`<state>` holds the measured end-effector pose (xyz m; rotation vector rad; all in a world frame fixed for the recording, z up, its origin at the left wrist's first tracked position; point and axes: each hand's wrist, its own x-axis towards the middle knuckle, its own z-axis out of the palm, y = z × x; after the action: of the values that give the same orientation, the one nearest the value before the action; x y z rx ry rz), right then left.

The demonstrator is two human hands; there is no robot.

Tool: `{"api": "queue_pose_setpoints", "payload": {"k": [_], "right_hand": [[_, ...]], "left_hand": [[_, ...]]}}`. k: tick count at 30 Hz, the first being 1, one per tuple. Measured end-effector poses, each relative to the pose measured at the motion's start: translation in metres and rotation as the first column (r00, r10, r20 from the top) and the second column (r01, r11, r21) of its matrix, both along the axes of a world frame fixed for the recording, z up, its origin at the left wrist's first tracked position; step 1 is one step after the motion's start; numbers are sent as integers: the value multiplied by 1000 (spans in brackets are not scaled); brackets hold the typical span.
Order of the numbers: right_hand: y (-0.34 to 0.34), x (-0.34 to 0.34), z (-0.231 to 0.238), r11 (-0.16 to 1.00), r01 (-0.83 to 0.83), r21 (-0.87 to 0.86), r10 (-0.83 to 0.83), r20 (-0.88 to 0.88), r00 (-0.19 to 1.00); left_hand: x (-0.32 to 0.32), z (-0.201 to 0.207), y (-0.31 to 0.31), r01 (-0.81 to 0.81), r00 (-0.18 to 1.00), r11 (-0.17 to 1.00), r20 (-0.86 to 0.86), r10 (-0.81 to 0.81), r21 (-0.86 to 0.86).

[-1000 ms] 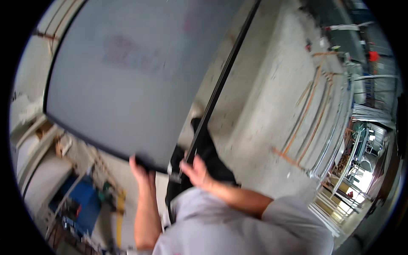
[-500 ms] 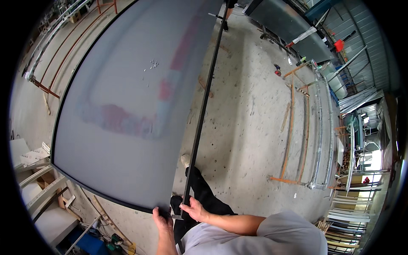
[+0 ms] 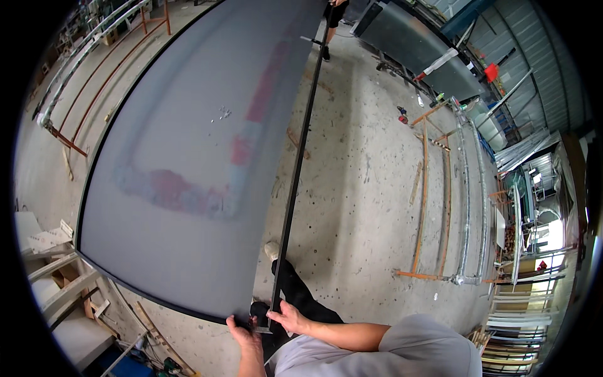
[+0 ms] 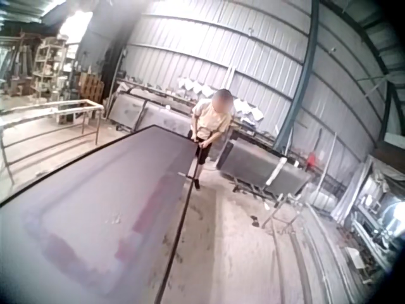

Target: The person positions a large rectangular panel on a frame with a helper, applies a bead of sealant along the edges using a sealant gun, and manually attaches long frame pieces and metal clips to the edges of the panel.

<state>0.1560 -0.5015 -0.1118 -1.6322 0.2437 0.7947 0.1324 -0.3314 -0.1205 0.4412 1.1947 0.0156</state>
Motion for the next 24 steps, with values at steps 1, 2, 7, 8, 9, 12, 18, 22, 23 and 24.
{"api": "queue_pose_setpoints", "payload": {"k": [1, 2, 7, 8, 9, 12, 18, 22, 23, 24], "right_hand": [[2, 4, 13, 998, 39, 40, -40, 29, 999], [3, 2, 20, 994, 78, 78, -83, 55, 995], [0, -4, 13, 999, 1, -43, 0, 21, 1000], [2, -2, 7, 1000, 16, 14, -16, -22, 1000], [3, 0, 8, 997, 35, 70, -30, -65, 997], [2, 0, 17, 988, 109, 109, -103, -62, 993], [16, -7, -3, 992, 62, 112, -58, -31, 998], [7, 0, 6, 980, 142, 138, -141, -19, 990], [8, 13, 24, 980, 127, 156, -116, -79, 990], [10, 5, 11, 980, 165, 115, -156, -82, 984]], "left_hand": [[2, 8, -1, 4, 999, 1000, -39, -3, 14], [6, 15, -2, 9, 997, 1000, -78, -7, 26], [4, 14, 0, 0, 1000, 1000, -22, 0, 26], [5, 12, 0, 0, 1000, 999, -12, 0, 43], [6, 11, 0, 2, 1000, 998, -3, -1, 60], [5, 6, -6, 33, 997, 992, -72, -25, 119], [6, 16, 0, -11, 996, 989, -80, 23, 145], [7, 6, -7, 87, 995, 989, -50, -82, 122], [9, 7, -6, 75, 996, 993, -51, -70, 94], [10, 4, -3, 51, 999, 993, -2, -51, 107]]}}
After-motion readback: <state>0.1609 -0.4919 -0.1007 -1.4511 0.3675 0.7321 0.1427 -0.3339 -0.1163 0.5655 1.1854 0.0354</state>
